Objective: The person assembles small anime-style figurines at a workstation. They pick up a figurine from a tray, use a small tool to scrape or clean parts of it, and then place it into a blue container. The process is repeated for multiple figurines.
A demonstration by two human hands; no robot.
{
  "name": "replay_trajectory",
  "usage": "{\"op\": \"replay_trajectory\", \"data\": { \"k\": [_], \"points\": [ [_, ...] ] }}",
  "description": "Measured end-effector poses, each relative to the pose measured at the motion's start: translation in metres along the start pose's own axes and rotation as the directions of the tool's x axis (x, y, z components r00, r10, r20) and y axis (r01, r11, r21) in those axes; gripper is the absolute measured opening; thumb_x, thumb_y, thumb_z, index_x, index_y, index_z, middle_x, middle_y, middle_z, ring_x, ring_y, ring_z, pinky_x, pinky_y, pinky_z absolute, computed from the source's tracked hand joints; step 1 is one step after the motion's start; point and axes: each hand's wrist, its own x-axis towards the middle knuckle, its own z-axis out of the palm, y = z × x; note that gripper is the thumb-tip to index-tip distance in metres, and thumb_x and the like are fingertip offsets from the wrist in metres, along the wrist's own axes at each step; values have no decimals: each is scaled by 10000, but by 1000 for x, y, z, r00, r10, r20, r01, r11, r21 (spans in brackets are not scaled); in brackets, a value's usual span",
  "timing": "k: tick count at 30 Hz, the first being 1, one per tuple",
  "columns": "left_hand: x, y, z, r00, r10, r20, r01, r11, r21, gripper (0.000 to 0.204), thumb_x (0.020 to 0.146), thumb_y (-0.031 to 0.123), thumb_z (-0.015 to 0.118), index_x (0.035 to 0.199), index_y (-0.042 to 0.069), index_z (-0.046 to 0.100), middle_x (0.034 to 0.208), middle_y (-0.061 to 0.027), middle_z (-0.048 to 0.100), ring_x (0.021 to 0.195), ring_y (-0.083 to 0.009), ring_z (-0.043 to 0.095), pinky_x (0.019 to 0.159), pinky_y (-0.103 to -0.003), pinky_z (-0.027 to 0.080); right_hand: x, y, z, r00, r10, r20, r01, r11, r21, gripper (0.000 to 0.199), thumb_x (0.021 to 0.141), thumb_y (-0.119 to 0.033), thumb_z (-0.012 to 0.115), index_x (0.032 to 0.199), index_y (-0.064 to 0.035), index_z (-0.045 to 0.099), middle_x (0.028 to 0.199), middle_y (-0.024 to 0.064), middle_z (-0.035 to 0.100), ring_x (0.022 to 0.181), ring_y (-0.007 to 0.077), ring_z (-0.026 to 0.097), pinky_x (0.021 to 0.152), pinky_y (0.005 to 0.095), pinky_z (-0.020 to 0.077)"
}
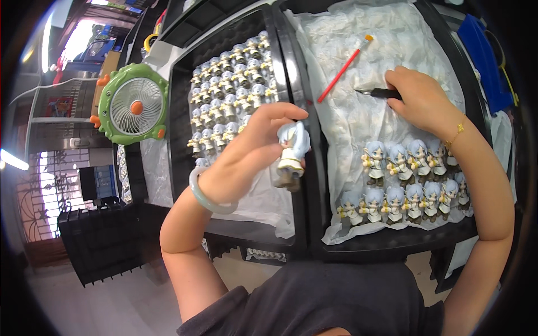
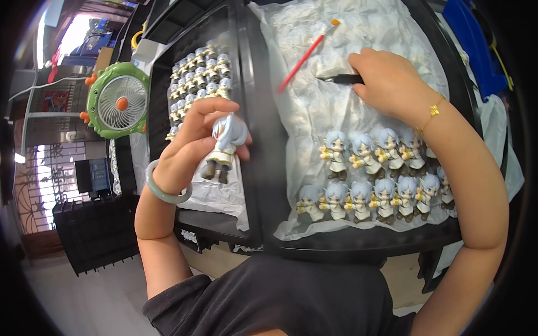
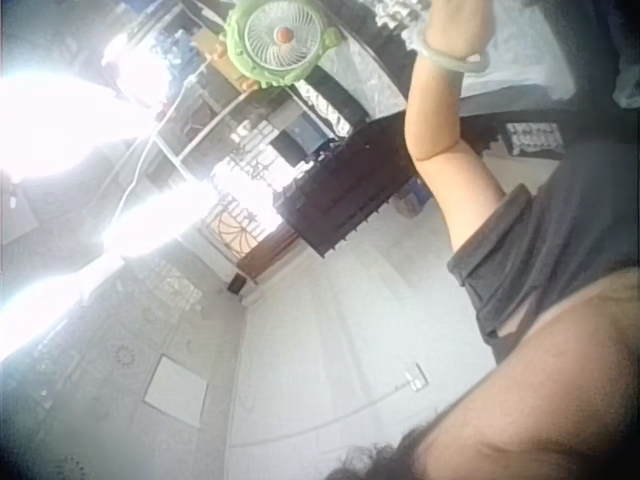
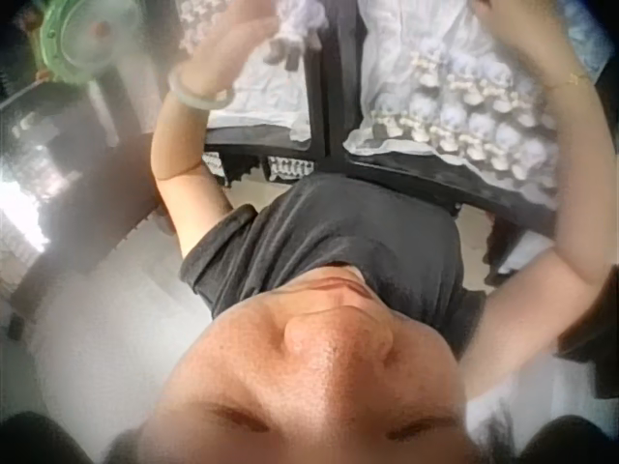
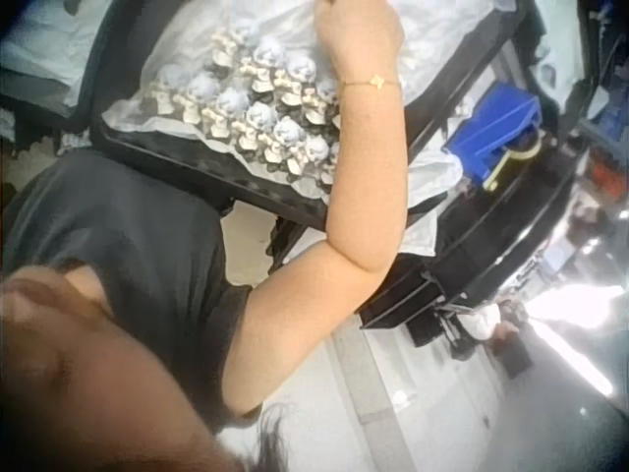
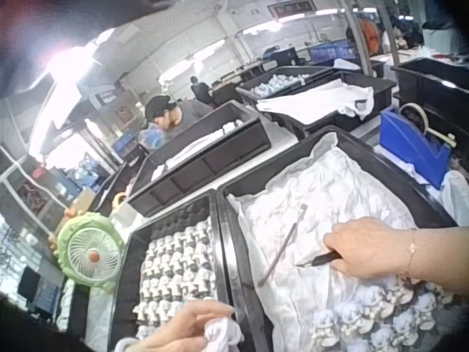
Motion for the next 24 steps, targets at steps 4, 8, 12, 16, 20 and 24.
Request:
{"op": "replay_trajectory", "data": {
  "k": [4, 8, 12, 16, 20, 24],
  "points": [
    [-17, -16, -11, 981, -152, 118, 193, 771, -607, 673, 678, 224, 539, 1279, 63, 285, 1069, -166, 457, 751, -208, 519, 574, -291, 396, 0, -2, -3, 1000, -6, 3, 6, 1000, 29, 173, 718, -128, 609, 814, -34, 501, 804, 123, 540, 777, 318, 539, 674, 410, 425],
    [-33, -28, -3, 995, 58, 80, 2, 797, -604, 814, 513, 88, 623, 1251, 133, 282, 1140, -131, 386, 699, -178, 434, 561, -264, 317, 1, -5, -3, 1000, 9, 3, -9, 999, 38, 177, 707, -99, 611, 811, -33, 485, 810, 126, 528, 785, 317, 532, 682, 404, 419],
    [-36, -26, -2, 959, 275, 68, -230, 895, -382, 816, 507, -102, 555, 1220, 181, 279, 1176, -165, 387, 773, -213, 498, 631, -296, 374, 0, -2, -2, 1000, 3, 3, -3, 998, 68, 194, 697, -78, 611, 826, -31, 474, 817, 128, 520, 800, 316, 530, 692, 396, 419],
    [-34, -33, -4, 935, 345, 84, -296, 887, -355, 833, 543, -111, 549, 1237, 210, 217, 1242, -227, 370, 964, -325, 543, 733, -363, 438, 0, -5, -3, 1000, 15, 8, -15, 997, 79, 210, 694, -72, 608, 841, -28, 464, 814, 133, 513, 811, 318, 528, 698, 389, 418],
    [-35, -33, -1, 937, 347, 38, -301, 857, -418, 810, 546, -118, 547, 1218, 203, 230, 1249, -233, 370, 970, -322, 538, 779, -379, 440, 1, -5, -2, 1000, 14, 5, -15, 994, 107, 207, 694, -72, 606, 832, -21, 460, 814, 138, 511, 803, 322, 524, 694, 387, 413],
    [-35, -28, -5, 926, 375, 37, -358, 907, -224, 767, 541, -111, 567, 1201, 144, 271, 1212, -204, 398, 1013, -283, 492, 816, -341, 415, 2, -5, -2, 1000, 9, 9, -10, 994, 105, 201, 697, -69, 604, 826, -16, 458, 814, 140, 512, 793, 323, 520, 688, 384, 411]
  ]
}}
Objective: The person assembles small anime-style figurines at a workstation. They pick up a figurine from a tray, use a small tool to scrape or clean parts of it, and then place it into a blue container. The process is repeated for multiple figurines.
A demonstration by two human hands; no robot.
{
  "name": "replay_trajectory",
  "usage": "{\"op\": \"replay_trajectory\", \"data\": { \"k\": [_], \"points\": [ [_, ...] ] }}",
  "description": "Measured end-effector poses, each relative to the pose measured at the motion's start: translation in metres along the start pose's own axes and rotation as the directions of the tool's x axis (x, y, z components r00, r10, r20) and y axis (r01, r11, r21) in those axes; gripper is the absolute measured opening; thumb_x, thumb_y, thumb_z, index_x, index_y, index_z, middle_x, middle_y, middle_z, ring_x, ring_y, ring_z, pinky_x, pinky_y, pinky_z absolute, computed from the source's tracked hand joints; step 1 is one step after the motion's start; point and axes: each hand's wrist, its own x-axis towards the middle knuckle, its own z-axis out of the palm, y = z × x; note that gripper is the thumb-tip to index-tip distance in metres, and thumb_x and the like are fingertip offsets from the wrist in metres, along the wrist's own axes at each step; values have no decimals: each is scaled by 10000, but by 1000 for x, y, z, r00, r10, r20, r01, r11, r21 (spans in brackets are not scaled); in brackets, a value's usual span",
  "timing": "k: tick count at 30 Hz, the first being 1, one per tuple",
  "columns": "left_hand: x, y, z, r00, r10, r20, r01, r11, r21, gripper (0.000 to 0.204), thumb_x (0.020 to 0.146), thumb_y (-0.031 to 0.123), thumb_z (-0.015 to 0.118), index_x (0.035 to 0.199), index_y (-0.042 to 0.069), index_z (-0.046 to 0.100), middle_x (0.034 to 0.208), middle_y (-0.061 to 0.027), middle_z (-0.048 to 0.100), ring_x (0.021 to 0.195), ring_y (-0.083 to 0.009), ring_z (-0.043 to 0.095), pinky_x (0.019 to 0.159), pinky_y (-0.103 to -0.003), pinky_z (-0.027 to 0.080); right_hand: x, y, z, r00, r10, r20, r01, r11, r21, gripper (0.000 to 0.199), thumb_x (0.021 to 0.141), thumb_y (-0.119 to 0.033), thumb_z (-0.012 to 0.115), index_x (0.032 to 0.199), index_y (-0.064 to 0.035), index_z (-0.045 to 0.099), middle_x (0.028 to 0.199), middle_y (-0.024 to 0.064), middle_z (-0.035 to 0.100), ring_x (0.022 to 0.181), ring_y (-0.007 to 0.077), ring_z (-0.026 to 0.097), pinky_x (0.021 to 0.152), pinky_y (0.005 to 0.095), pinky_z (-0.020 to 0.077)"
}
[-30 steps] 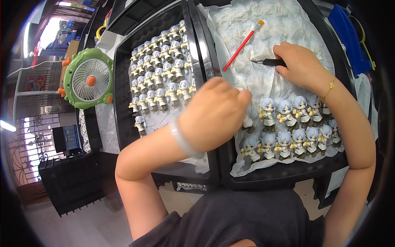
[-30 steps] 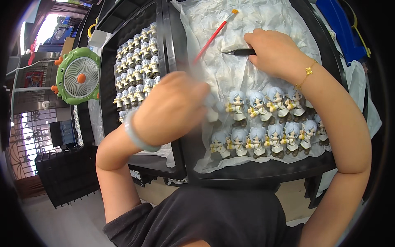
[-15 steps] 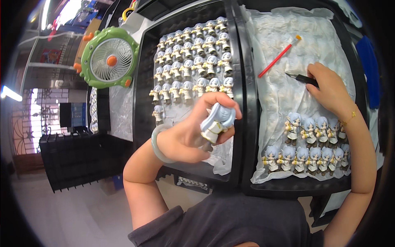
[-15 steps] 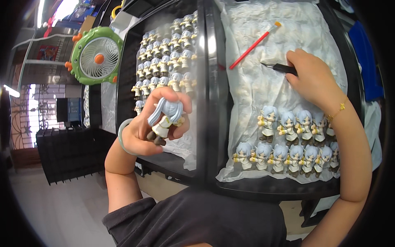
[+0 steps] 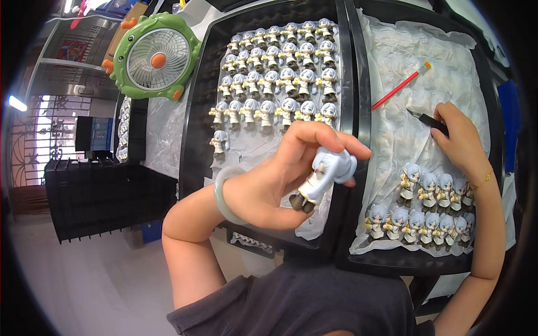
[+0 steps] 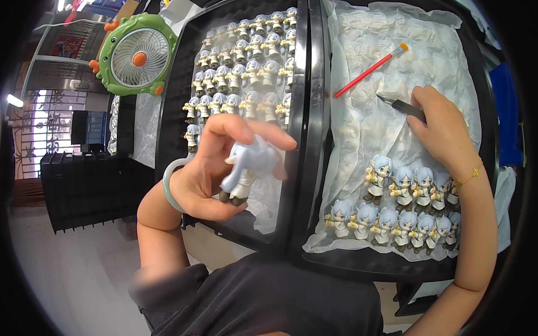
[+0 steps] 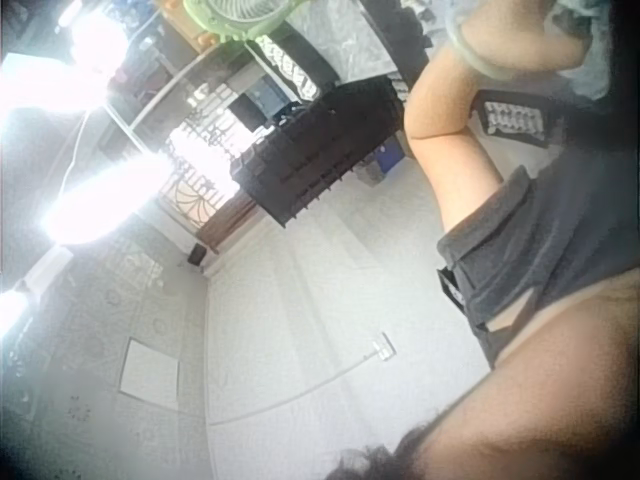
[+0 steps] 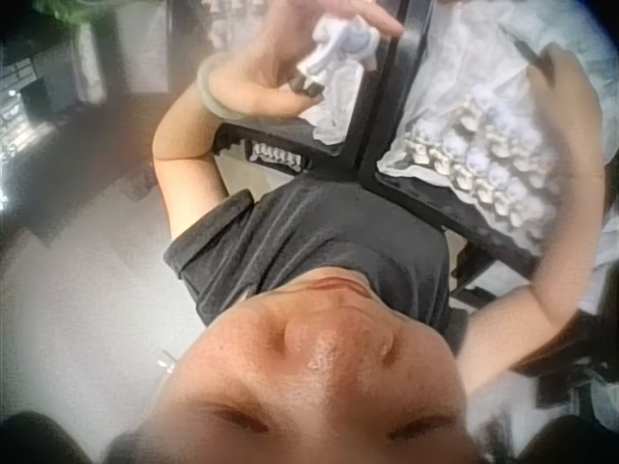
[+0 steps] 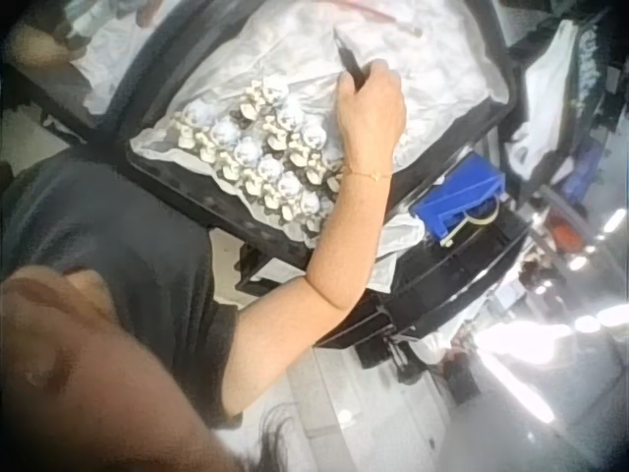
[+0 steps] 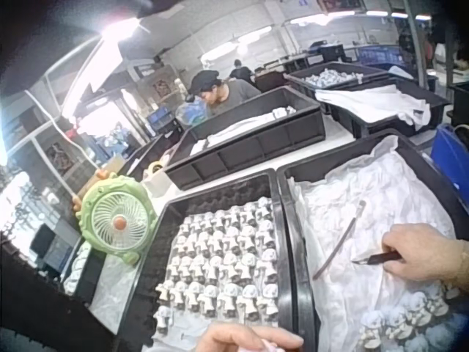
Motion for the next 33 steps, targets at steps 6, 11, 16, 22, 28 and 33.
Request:
{"op": "replay_trajectory", "data": {
  "k": [6, 11, 16, 22, 28, 33],
  "points": [
    [3, 9, 2, 979, 117, -165, 66, 584, 809, 645, 527, 22, 663, 1138, 33, 455, 943, -101, 420, 846, -216, 432, 758, -293, 376, -1, 5, 3, 1000, -9, -5, 9, 1000, 25, 206, 704, -60, 599, 837, -13, 450, 808, 141, 505, 783, 319, 516, 685, 370, 408],
    [1, 15, 2, 977, 106, -186, 136, 367, 920, 656, 486, 258, 728, 1074, 38, 539, 766, -53, 397, 701, -204, 392, 652, -302, 311, -1, 7, 5, 1000, -20, -12, 21, 1000, 19, 218, 704, -58, 598, 853, -13, 445, 809, 138, 502, 779, 313, 515, 690, 363, 412],
    [0, 14, 3, 971, 132, -201, 148, 328, 933, 672, 469, 328, 738, 1051, 51, 547, 734, -46, 383, 683, -206, 377, 649, -301, 269, 0, 5, 5, 1000, 6, 7, -6, 1000, 29, 222, 704, -55, 592, 865, -10, 448, 819, 137, 504, 788, 308, 520, 704, 356, 418],
    [0, 14, 4, 974, 110, -199, 150, 347, 926, 669, 467, 336, 742, 1042, 55, 548, 740, -40, 402, 681, -206, 370, 655, -304, 266, -1, 5, 4, 1000, 21, 0, -21, 999, 30, 222, 705, -54, 588, 873, -4, 451, 826, 144, 506, 789, 311, 523, 713, 358, 420],
    [-1, 19, -1, 973, 90, -213, 178, 293, 939, 660, 485, 338, 734, 1049, 50, 549, 809, -48, 474, 708, -206, 405, 694, -306, 299, 1, 0, 3, 1000, 15, -2, -15, 998, 54, 218, 705, -50, 588, 867, -4, 450, 820, 142, 503, 778, 304, 522, 705, 356, 419],
    [-14, 46, -49, 917, 143, -372, 315, 310, 897, 621, 551, 149, 712, 1111, 26, 477, 971, -68, 532, 945, -172, 483, 881, -281, 362, -1, 11, 6, 1000, 24, 7, -24, 994, 103, 217, 702, -39, 592, 861, -12, 447, 797, 132, 491, 741, 286, 507, 686, 340, 410]
  ]
}}
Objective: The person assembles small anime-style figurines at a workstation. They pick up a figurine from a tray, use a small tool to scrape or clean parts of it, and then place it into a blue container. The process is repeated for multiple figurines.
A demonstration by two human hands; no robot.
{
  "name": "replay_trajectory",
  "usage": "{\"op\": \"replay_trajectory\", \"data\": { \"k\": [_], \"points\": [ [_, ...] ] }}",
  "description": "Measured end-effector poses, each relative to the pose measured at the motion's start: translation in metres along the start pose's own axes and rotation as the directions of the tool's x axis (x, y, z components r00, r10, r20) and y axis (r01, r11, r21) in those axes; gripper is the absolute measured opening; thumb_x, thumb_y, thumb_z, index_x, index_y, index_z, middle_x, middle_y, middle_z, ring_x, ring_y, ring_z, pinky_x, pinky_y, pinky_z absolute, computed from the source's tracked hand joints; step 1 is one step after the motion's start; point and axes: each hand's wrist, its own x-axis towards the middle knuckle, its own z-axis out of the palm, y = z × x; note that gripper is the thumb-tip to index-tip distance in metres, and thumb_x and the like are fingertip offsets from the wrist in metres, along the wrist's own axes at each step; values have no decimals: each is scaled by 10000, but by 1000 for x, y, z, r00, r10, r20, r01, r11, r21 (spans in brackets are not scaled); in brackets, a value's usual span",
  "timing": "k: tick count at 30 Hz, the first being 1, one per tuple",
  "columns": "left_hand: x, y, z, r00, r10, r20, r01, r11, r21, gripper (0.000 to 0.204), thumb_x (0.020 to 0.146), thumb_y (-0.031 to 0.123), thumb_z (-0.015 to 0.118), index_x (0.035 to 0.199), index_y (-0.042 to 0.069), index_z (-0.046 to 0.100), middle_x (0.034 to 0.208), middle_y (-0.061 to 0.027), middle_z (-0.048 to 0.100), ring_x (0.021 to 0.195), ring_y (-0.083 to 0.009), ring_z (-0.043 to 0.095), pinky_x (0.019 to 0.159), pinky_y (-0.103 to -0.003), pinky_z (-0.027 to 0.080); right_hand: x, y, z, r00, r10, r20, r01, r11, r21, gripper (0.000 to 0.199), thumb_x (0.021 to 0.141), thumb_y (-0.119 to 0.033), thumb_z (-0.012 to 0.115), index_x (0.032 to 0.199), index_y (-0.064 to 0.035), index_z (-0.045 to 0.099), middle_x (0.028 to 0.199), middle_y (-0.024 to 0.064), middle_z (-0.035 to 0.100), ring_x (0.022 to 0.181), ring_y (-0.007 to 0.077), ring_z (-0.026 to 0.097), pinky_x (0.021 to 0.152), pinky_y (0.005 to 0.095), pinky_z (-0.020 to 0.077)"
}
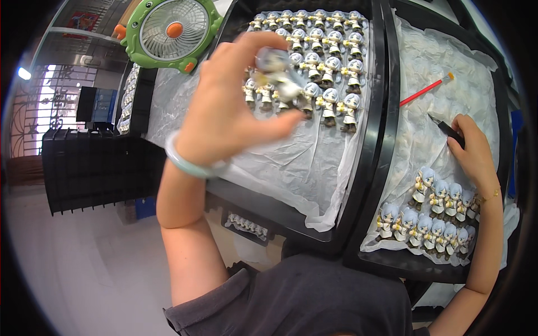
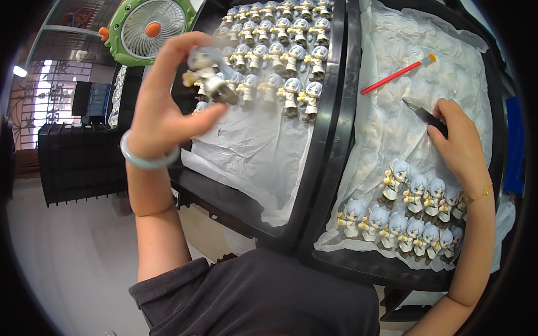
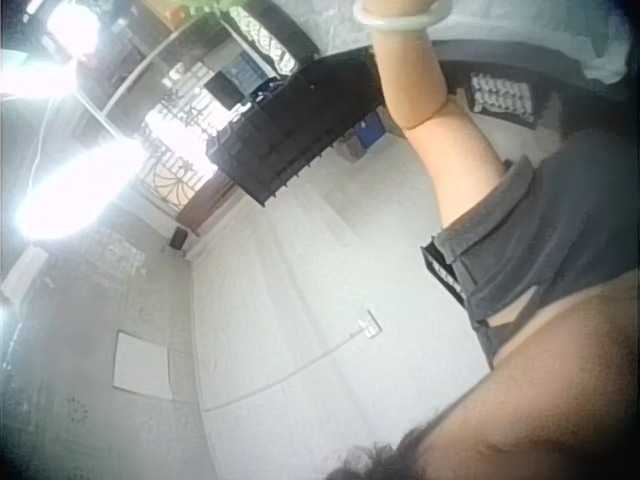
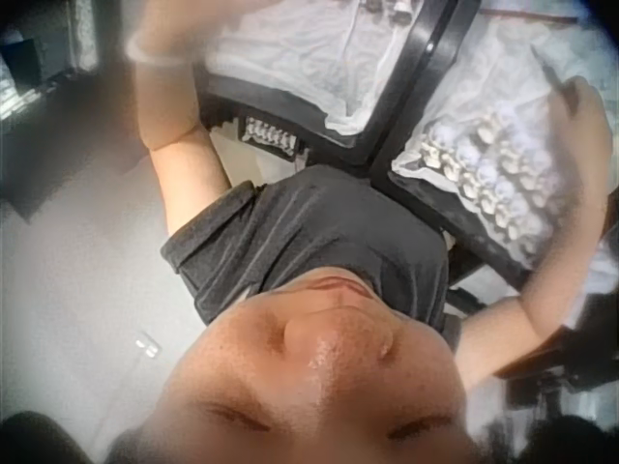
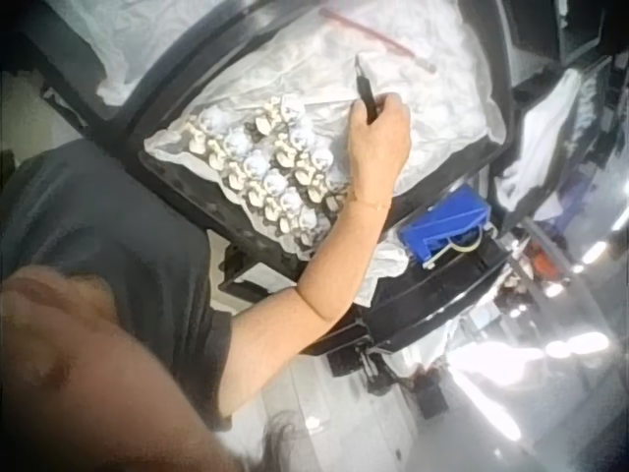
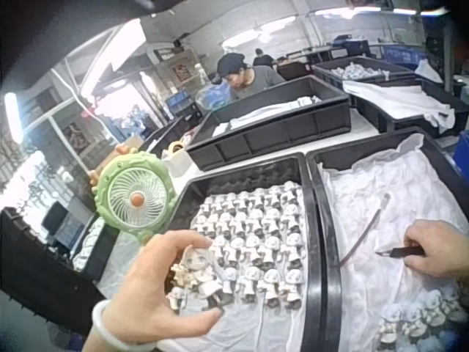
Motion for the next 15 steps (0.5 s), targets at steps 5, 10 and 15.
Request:
{"op": "replay_trajectory", "data": {
  "k": [5, 10, 15],
  "points": [
    [-36, -52, -2, 948, -200, 248, 193, 980, 53, 587, 571, 164, 699, 1095, 65, 453, 903, -118, 576, 871, -287, 566, 782, -342, 402, 1, -1, -1, 1000, -7, 0, 7, 999, 33, 217, 702, -36, 592, 855, -13, 439, 791, 130, 486, 735, 281, 502, 682, 338, 408],
    [-82, -75, 21, 910, -259, 324, 139, 926, 352, 614, 555, 153, 719, 1116, 99, 478, 1041, -79, 493, 1012, -259, 460, 866, -373, 322, 3, -4, 1, 1000, 8, 4, -8, 1000, 2, 222, 700, -33, 592, 855, -10, 435, 797, 134, 491, 741, 289, 505, 688, 342, 409],
    [-90, -80, 28, 929, -296, 220, 132, 825, 549, 626, 548, 154, 731, 1124, 121, 488, 1025, -68, 456, 1002, -268, 429, 864, -387, 304, -1, -1, 2, 1000, -5, -25, 5, 1000, -11, 220, 698, -42, 595, 853, -13, 441, 803, 139, 500, 758, 306, 513, 679, 350, 408]
  ]
}}
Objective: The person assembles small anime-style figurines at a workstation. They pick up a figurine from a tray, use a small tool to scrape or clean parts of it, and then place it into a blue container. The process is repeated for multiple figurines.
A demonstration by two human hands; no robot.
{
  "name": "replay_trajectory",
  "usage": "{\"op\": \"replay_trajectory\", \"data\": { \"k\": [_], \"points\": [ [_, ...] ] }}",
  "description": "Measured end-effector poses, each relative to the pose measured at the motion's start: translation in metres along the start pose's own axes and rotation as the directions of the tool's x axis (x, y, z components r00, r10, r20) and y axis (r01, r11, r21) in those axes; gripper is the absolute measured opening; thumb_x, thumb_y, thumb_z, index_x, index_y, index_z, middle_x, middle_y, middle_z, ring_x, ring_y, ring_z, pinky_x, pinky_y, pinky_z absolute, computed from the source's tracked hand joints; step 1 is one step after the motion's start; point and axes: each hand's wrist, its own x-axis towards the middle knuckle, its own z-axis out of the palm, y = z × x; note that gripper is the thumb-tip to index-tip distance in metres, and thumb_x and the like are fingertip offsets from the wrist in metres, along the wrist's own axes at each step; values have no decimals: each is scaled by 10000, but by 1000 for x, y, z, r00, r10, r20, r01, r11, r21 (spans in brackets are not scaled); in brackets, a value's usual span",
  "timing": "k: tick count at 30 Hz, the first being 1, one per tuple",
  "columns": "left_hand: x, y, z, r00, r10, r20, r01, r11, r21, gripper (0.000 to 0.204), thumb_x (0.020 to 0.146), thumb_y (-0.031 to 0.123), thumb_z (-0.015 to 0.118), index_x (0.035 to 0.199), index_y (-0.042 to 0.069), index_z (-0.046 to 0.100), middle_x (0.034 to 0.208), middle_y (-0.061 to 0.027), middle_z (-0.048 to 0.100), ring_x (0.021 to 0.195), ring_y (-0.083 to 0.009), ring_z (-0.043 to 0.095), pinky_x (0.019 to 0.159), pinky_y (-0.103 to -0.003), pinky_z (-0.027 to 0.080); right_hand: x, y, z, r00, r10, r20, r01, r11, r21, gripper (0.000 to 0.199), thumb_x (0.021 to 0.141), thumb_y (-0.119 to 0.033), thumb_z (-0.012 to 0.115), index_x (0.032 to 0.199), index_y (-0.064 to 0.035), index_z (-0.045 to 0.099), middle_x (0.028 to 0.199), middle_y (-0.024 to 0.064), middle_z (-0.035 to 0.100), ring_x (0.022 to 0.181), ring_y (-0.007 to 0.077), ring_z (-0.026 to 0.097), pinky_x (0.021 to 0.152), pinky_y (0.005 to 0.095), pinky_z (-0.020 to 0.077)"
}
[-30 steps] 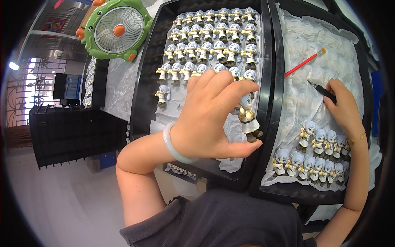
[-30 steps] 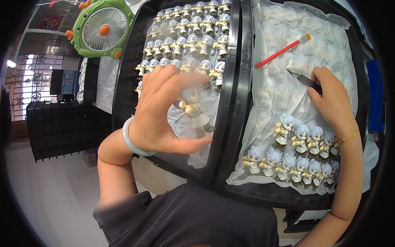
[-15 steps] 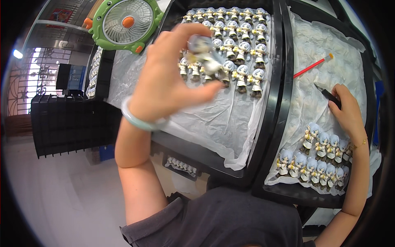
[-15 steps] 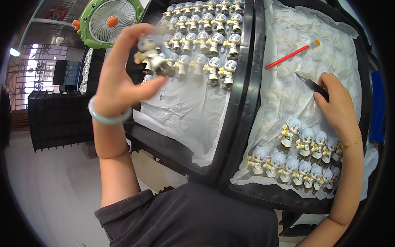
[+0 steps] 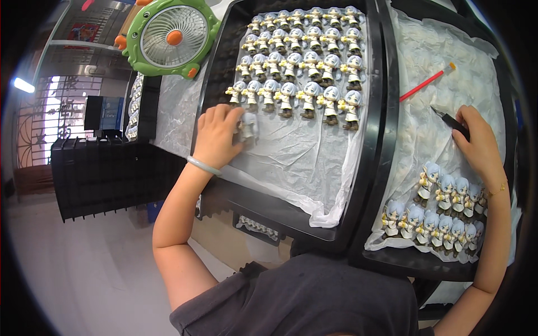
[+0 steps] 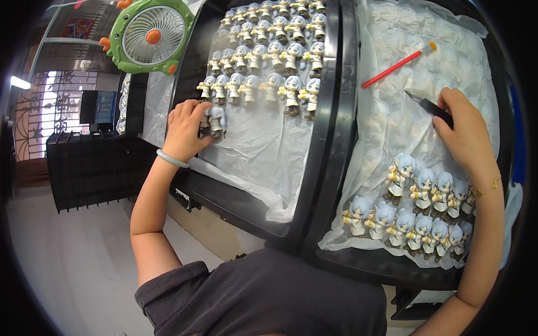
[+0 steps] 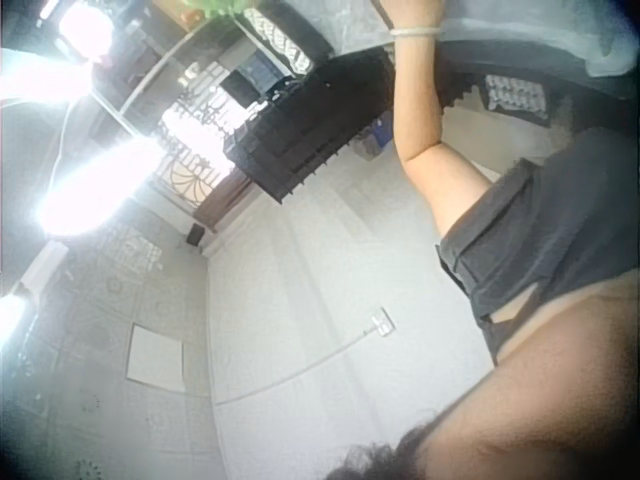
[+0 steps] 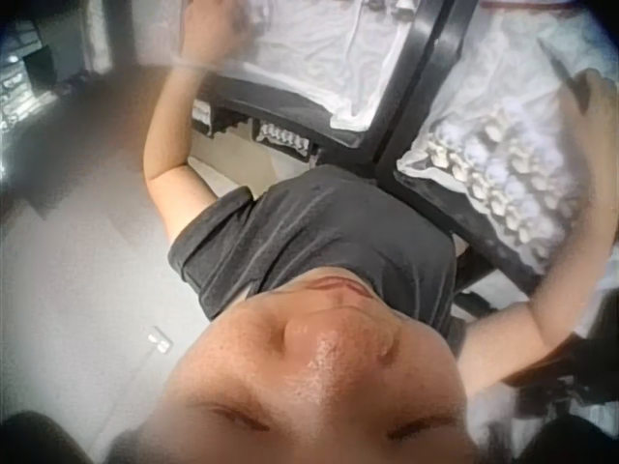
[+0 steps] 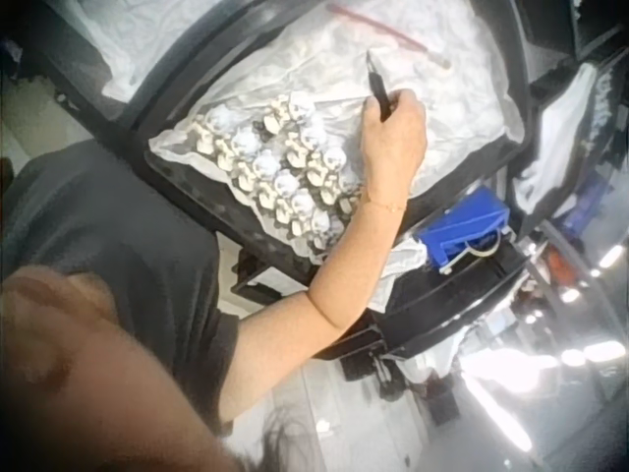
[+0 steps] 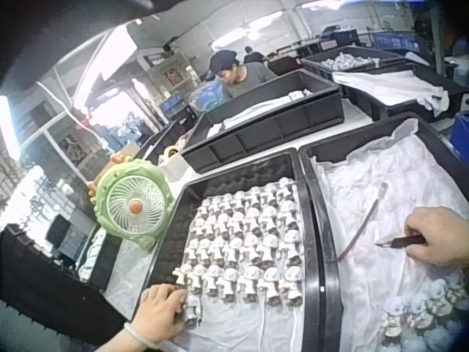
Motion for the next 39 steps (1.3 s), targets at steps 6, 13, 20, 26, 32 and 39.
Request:
{"op": "replay_trajectory", "data": {
  "k": [6, 13, 20, 26, 32, 39],
  "points": [
    [36, 63, -50, 974, 182, -137, -204, 964, -169, 514, 578, 82, 693, 1062, 99, 520, 976, -72, 511, 971, -262, 463, 823, -367, 321, 3, 0, 0, 999, -18, 30, 22, 991, -134, 191, 713, -114, 600, 838, -30, 482, 831, 149, 535, 779, 331, 535, 680, 396, 415],
    [89, 223, -78, 680, 718, -148, -733, 666, -139, 221, 691, 205, 637, 849, 69, 565, 884, -73, 581, 896, -254, 545, 779, -349, 395, 4, -3, -8, 998, -27, 61, 36, 988, -151, 198, 728, -169, 605, 827, -34, 500, 852, 131, 561, 799, 318, 551, 676, 397, 432],
    [122, 228, -73, 619, 785, -6, -721, 566, -399, 312, 789, 242, 587, 947, -21, 533, 836, -154, 610, 767, -276, 616, 661, -353, 482, 4, -1, -5, 998, -1, 67, 14, 983, -182, 186, 726, -166, 607, 846, -43, 535, 864, 128, 570, 842, 308, 562, 700, 403, 452],
    [95, 174, -90, 816, 576, 45, 132, -111, -985, 535, 813, 232, 524, 1274, 19, 354, 1078, -225, 528, 705, -188, 567, 603, -269, 451, 1, -1, -2, 1000, -17, 15, 20, 984, -178, 186, 719, -148, 613, 842, -45, 519, 844, 122, 556, 826, 311, 555, 692, 406, 444],
    [70, 154, -67, 820, 570, -63, 126, -286, -950, 885, 488, 20, 655, 1262, 203, 269, 1188, -223, 391, 734, -210, 519, 593, -269, 404, 1, -3, -7, 999, 4, 38, 2, 987, -160, 164, 722, -136, 601, 828, -45, 515, 834, 120, 551, 810, 311, 551, 690, 409, 441],
    [67, 152, -61, 773, 620, -139, 100, -334, -937, 875, 504, -107, 583, 1208, 247, 204, 1215, -227, 390, 954, -377, 568, 756, -390, 460, 1, -7, -9, 1000, -9, 30, 12, 993, -121, 162, 701, -108, 592, 794, -29, 487, 802, 129, 529, 764, 322, 533, 670, 413, 420]
  ]
}}
